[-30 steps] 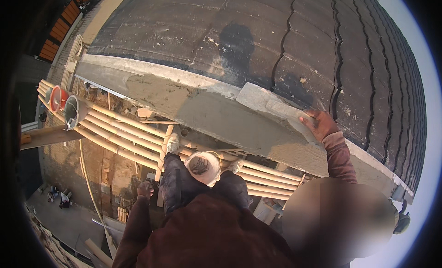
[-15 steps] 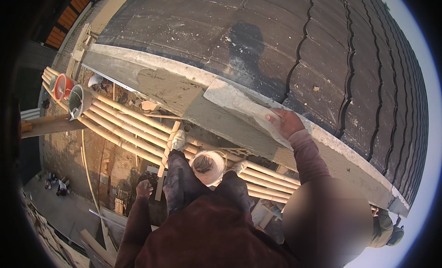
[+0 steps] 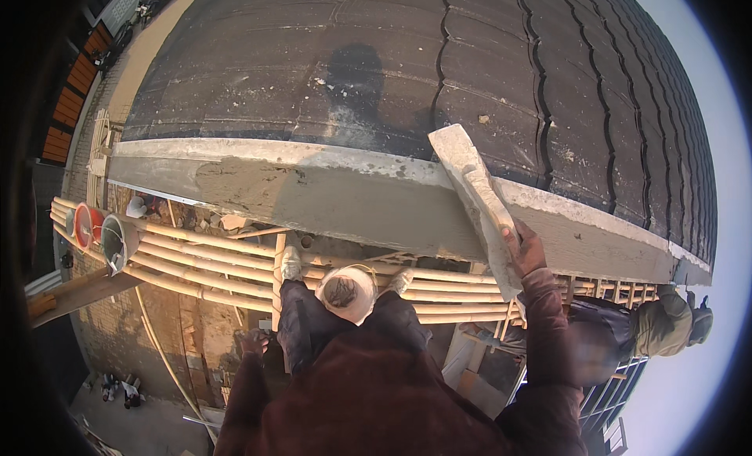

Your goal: The person applies mortar to the edge of a tiled roof using a wooden trowel and smooths the surface by hand while standing on scaffolding.

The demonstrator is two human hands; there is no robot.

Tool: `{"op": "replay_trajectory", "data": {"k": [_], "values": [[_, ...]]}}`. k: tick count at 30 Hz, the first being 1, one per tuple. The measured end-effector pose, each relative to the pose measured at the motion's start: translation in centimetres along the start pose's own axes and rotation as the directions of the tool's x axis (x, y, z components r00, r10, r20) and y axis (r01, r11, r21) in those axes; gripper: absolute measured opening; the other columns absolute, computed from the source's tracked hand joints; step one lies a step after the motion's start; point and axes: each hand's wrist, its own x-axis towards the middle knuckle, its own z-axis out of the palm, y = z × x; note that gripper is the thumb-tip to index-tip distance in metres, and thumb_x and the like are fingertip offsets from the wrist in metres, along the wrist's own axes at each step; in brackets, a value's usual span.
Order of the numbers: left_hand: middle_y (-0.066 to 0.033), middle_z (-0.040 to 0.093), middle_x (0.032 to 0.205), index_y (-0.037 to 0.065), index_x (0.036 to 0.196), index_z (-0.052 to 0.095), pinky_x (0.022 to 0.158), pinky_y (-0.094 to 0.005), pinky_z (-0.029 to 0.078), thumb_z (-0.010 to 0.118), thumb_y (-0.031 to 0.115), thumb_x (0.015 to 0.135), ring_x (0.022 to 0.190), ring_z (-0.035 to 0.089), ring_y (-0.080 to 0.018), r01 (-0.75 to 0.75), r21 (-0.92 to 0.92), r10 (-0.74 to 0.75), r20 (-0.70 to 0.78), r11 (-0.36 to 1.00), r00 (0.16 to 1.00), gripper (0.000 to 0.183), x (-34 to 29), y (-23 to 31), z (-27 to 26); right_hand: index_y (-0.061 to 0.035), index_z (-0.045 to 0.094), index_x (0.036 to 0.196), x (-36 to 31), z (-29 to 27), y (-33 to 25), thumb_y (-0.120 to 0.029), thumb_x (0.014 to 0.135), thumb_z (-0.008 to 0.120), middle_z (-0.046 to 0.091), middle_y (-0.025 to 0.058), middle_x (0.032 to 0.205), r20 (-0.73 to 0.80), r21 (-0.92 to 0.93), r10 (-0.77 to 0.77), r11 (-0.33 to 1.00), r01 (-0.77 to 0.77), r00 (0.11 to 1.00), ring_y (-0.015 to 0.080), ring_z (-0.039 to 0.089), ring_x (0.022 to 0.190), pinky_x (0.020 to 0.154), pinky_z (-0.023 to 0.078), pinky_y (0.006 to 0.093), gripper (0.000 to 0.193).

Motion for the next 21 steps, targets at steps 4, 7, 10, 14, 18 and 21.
{"op": "replay_trajectory", "data": {"k": [4, 7, 10, 14, 18, 21], "values": [[-0.0012, 0.058, 0.08, 0.014, 0.101, 0.061, 0.049, -0.027, 0.035, 0.053, 0.004, 0.099, 0.061, 0.054, -0.0144, 0.053, -0.08, -0.048, 0.064, 0.995, 0.997, 0.013, -0.3, 3.8, 3.8, 0.0044, 0.059, 0.136, -6.1, 7.0, -0.4, -0.03, 0.108, 0.051, 0.068, 0.0203, 0.122, -0.273, 0.135, 0.116, 0.988, -0.081, 0.955, 0.0236, 0.062, 0.114, 0.102, 0.046, 0.0353, 0.044], [-0.0056, 0.065, 0.101, 0.015, 0.123, 0.06, 0.068, -0.0386, 0.05, 0.059, 0.028, 0.101, 0.081, 0.065, -0.0212, -0.239, 0.369, 0.164, 0.223, 0.898, 0.961, 0.026, 0.8, 5.3, 3.4, 0.0035, 0.058, 0.135, -8.2, 13.1, -2.3, -0.026, 0.108, 0.049, 0.069, 0.0207, 0.118, -0.289, 0.289, 0.243, 0.944, -0.157, 0.926, 0.0268, 0.065, 0.11, 0.096, 0.05, 0.0358, 0.041], [-0.0056, 0.065, 0.099, 0.015, 0.12, 0.061, 0.066, -0.0354, 0.049, 0.06, 0.028, 0.101, 0.08, 0.065, -0.0195, -0.297, 0.39, 0.227, 0.217, 0.872, 0.95, 0.024, 0.1, 7.2, 3.2, 0.0023, 0.056, 0.135, -7.4, 18.1, -4.6, -0.025, 0.107, 0.052, 0.069, 0.0229, 0.116, -0.312, 0.288, 0.195, 0.952, -0.104, 0.93, 0.0327, 0.069, 0.107, 0.091, 0.053, 0.0381, 0.04], [0.0034, 0.048, 0.069, 0.017, 0.09, 0.061, 0.049, -0.0262, 0.032, 0.053, 0.026, 0.098, 0.056, 0.044, -0.012, -0.044, -0.012, 0.046, 0.283, 0.999, 0.958, 0.014, 0.7, 7.9, 0.1, 0.0046, 0.054, 0.137, -3.8, 23.1, -9.3, -0.027, 0.105, 0.055, 0.068, 0.0278, 0.12, -0.142, 0.339, 0.148, 0.936, -0.093, 0.979, 0.04, 0.068, 0.11, 0.095, 0.052, 0.043, 0.045], [-0.0009, 0.057, 0.082, 0.018, 0.104, 0.062, 0.052, -0.0318, 0.036, 0.057, 0.03, 0.098, 0.061, 0.053, -0.0166, -0.03, 0.058, 0.023, 0.125, 0.998, 0.992, 0.014, -0.5, 6.7, -3.6, 0.0081, 0.05, 0.141, -1.0, 30.7, -14.5, -0.037, 0.101, 0.057, 0.062, 0.0338, 0.126, 0.085, 0.244, 0.046, 0.967, -0.066, 0.995, 0.0486, 0.061, 0.117, 0.102, 0.048, 0.0493, 0.06], [0.0013, 0.05, 0.072, 0.019, 0.091, 0.059, 0.05, -0.0314, 0.032, 0.054, 0.035, 0.097, 0.058, 0.048, -0.0163, -0.11, 0.298, 0.057, 0.182, 0.948, 0.982, 0.017, -2.3, 6.8, -6.3, 0.0035, 0.045, 0.147, -0.1, 35.3, -18.1, -0.04, 0.101, 0.055, 0.063, 0.0331, 0.125, 0.231, 0.217, -0.03, 0.976, -0.021, 0.973, 0.0474, 0.06, 0.118, 0.103, 0.047, 0.0498, 0.064]]}}
